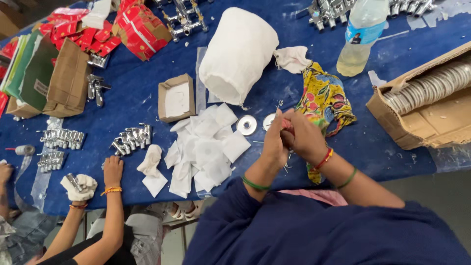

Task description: The person wipes and cleans small metal parts on a blue table using a colorful cloth and white tissue. They handle each part individually, wiping surfaces and occasionally placing cleaned parts aside. A second person is also seen cleaning similar parts nearby.

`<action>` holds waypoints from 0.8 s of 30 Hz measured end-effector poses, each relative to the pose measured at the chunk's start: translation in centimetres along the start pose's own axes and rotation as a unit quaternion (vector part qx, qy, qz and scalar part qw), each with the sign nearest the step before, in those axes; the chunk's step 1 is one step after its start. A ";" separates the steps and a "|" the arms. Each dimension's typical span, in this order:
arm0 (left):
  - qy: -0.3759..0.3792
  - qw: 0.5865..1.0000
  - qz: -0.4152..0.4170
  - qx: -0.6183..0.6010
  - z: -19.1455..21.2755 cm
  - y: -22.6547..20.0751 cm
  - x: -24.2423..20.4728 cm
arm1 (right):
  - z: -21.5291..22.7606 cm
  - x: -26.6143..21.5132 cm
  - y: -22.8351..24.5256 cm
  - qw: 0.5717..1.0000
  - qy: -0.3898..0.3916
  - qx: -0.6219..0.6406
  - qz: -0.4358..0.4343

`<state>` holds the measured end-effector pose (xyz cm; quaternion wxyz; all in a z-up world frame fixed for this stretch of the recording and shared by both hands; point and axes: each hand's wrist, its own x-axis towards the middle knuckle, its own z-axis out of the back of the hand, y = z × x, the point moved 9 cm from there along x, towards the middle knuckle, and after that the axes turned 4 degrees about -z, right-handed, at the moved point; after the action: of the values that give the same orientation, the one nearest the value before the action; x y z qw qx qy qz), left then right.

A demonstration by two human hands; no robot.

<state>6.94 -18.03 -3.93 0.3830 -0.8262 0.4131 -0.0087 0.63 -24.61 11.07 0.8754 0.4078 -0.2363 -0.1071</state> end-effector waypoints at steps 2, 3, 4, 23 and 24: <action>0.033 0.998 -0.004 -0.052 -0.4 1.4 -0.4 | -1.4 -0.5 -1.6 0.998 0.047 -0.029 -0.041; 0.081 0.992 -0.009 -0.098 -1.0 2.0 -1.2 | -2.4 -1.1 -2.7 0.992 0.095 -0.047 -0.069; 0.129 0.982 -0.008 -0.141 -1.5 2.3 -1.8 | -3.5 -1.6 -4.0 0.983 0.143 -0.064 -0.096; -0.113 0.985 -0.132 0.000 4.8 0.8 -3.2 | -7.9 -6.1 -4.7 0.980 0.179 -0.014 -0.088; -0.111 0.987 -0.117 -0.008 4.5 1.1 -3.5 | -8.1 -5.9 -5.1 0.977 0.194 -0.022 -0.082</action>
<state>5.37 -13.18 -6.71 0.4161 -0.8677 0.2688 0.0417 -0.39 -20.30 0.74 0.9014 0.4199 -0.0252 -0.1027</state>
